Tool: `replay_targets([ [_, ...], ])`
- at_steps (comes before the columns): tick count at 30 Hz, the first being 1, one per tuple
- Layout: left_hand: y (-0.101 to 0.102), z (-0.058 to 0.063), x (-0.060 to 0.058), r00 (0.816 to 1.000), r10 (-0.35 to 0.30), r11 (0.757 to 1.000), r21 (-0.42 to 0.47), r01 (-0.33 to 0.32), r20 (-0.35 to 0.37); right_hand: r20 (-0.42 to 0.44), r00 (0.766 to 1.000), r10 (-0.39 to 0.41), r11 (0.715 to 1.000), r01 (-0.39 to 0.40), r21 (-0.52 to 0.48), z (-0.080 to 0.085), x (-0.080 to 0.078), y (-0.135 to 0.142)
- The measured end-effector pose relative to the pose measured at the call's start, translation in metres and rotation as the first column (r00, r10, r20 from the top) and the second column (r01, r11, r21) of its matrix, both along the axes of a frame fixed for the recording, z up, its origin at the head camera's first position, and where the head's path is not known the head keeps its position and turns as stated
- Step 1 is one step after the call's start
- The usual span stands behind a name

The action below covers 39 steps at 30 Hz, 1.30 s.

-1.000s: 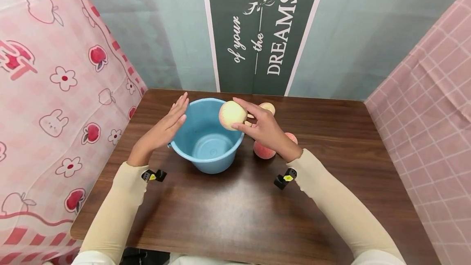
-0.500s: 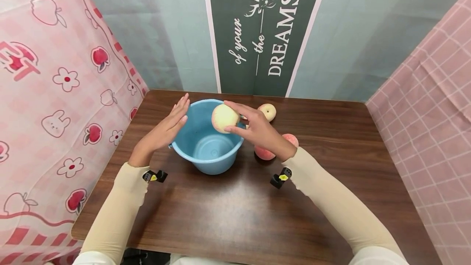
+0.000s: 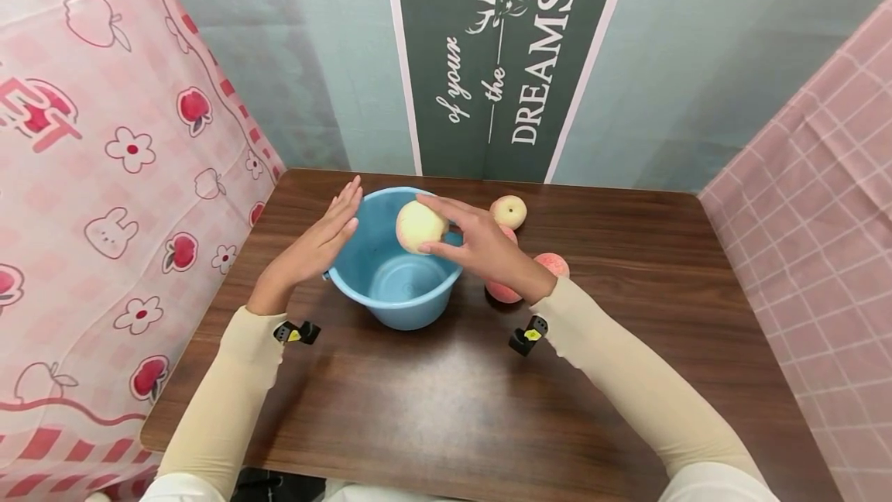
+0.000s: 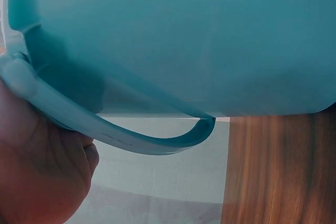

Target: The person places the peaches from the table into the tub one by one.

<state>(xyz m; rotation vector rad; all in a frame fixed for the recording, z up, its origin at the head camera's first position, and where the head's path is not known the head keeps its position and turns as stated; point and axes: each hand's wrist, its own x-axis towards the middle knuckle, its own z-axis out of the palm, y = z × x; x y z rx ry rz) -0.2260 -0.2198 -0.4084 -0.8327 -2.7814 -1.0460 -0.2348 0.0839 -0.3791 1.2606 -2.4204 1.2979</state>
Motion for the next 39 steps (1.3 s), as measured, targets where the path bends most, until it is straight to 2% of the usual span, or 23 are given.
replay_targets([
  [6,0.001,0.000,0.001,1.000,0.009,1.000,-0.006,-0.009,-0.006,-0.051,0.999,0.012,0.999,-0.010,0.048,-0.001,-0.003,-0.003],
  [23,0.001,0.001,0.003,1.000,0.011,1.000,0.004,-0.011,-0.003,-0.039,0.999,-0.038,0.982,0.045,0.181,0.000,0.003,-0.010],
  [27,0.001,0.001,0.003,1.000,0.003,1.000,0.006,-0.003,-0.001,-0.067,0.997,-0.033,0.977,0.046,0.208,-0.001,0.004,-0.011],
  [33,0.000,0.001,0.002,1.000,-0.011,1.000,-0.006,0.011,0.005,-0.147,0.989,-0.018,0.982,0.045,0.183,-0.006,0.003,-0.011],
  [39,-0.002,0.000,0.002,1.000,-0.021,1.000,-0.009,0.021,0.010,-0.141,0.990,-0.006,0.989,0.026,0.143,-0.009,0.003,-0.010],
])
